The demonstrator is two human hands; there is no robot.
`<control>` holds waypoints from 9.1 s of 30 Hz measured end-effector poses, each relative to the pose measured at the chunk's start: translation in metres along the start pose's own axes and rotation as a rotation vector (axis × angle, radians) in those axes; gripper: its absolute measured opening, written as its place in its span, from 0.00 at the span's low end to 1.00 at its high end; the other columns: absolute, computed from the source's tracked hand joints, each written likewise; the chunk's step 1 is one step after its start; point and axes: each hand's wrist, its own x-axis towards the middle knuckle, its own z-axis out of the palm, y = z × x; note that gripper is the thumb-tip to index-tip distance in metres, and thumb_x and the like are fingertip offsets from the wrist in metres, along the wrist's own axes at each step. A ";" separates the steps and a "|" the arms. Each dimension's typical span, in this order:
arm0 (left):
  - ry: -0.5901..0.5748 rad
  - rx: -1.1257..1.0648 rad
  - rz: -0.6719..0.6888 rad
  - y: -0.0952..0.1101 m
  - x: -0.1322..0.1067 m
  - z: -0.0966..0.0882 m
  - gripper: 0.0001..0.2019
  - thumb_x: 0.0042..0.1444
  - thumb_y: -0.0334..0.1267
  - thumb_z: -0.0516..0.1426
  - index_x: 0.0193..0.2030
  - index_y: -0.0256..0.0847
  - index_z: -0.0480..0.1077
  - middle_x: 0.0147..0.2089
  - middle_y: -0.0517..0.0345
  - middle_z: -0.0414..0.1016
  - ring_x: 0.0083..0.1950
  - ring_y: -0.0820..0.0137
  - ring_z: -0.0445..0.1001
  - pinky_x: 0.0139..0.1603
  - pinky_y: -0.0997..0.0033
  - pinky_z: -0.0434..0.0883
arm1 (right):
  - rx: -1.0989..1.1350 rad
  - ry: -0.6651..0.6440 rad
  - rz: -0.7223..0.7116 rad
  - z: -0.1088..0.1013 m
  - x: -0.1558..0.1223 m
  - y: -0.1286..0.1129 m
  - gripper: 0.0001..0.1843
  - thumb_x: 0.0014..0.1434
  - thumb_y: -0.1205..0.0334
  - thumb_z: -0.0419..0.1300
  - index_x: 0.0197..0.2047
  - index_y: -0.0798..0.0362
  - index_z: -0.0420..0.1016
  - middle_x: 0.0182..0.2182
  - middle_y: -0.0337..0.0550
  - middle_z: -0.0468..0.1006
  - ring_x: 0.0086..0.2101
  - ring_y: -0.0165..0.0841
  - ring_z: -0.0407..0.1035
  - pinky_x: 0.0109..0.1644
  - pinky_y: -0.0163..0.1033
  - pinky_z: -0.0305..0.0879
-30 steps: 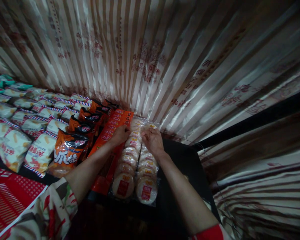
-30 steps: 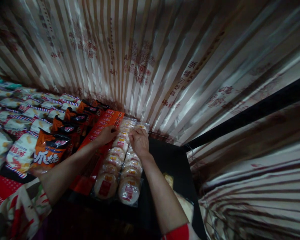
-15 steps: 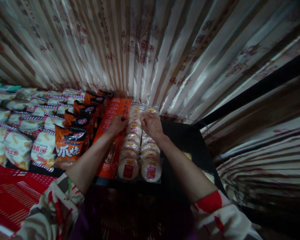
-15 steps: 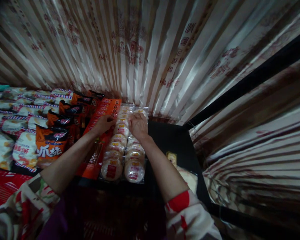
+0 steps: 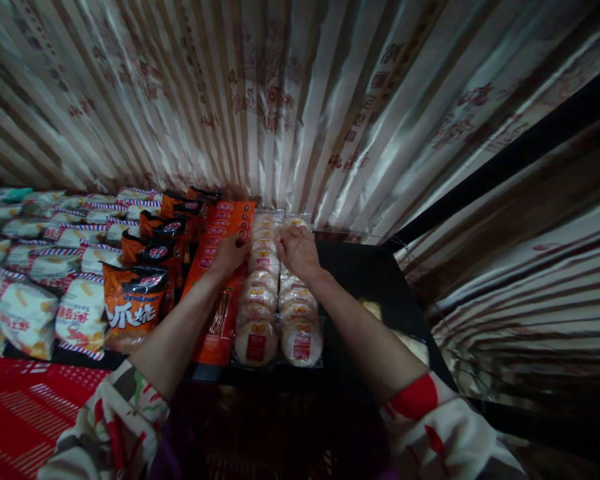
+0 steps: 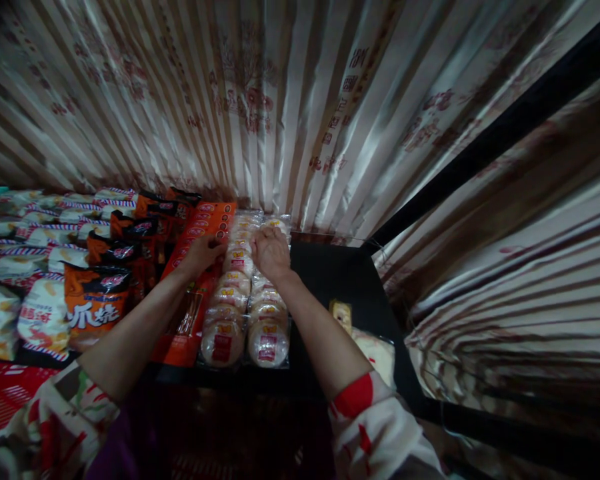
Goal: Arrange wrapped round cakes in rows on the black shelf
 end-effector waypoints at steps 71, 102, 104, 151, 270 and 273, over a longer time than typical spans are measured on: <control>-0.045 0.334 0.179 0.008 -0.022 0.000 0.08 0.50 0.35 0.54 0.32 0.38 0.73 0.32 0.58 0.76 0.33 0.71 0.71 0.34 0.75 0.65 | 0.162 0.094 -0.086 -0.001 -0.003 0.002 0.07 0.57 0.66 0.54 0.35 0.54 0.74 0.35 0.45 0.75 0.41 0.37 0.63 0.51 0.41 0.57; -0.208 0.414 0.086 0.001 -0.055 -0.027 0.11 0.53 0.41 0.52 0.25 0.39 0.69 0.23 0.60 0.70 0.26 0.72 0.67 0.26 0.74 0.57 | 0.061 -0.005 -0.088 -0.005 -0.021 -0.014 0.07 0.56 0.62 0.56 0.30 0.53 0.73 0.32 0.45 0.73 0.38 0.36 0.63 0.47 0.41 0.55; -0.227 0.406 0.098 0.000 -0.055 -0.028 0.10 0.51 0.40 0.53 0.24 0.39 0.69 0.23 0.61 0.69 0.26 0.73 0.66 0.25 0.75 0.56 | 0.052 -0.011 -0.081 -0.004 -0.021 -0.014 0.07 0.56 0.62 0.55 0.31 0.53 0.73 0.32 0.45 0.73 0.38 0.36 0.62 0.47 0.41 0.55; -0.016 0.228 0.058 -0.004 -0.065 -0.016 0.08 0.53 0.40 0.52 0.33 0.39 0.68 0.33 0.56 0.75 0.32 0.71 0.70 0.31 0.75 0.62 | 0.230 0.013 -0.109 -0.010 -0.047 -0.018 0.03 0.54 0.65 0.58 0.30 0.52 0.73 0.34 0.44 0.73 0.39 0.36 0.62 0.47 0.42 0.58; 0.032 0.249 0.170 -0.026 -0.147 -0.002 0.11 0.55 0.32 0.47 0.42 0.41 0.67 0.41 0.54 0.73 0.42 0.68 0.71 0.45 0.68 0.68 | 0.213 -0.016 -0.293 -0.040 -0.099 -0.058 0.08 0.60 0.60 0.53 0.37 0.50 0.72 0.38 0.44 0.72 0.43 0.37 0.63 0.49 0.46 0.61; 0.014 0.307 0.202 -0.021 -0.142 -0.012 0.10 0.57 0.37 0.48 0.43 0.41 0.67 0.43 0.53 0.71 0.44 0.67 0.71 0.46 0.68 0.67 | 0.317 0.072 -0.234 -0.040 -0.094 -0.046 0.08 0.60 0.61 0.53 0.39 0.49 0.73 0.40 0.44 0.73 0.43 0.36 0.64 0.50 0.45 0.62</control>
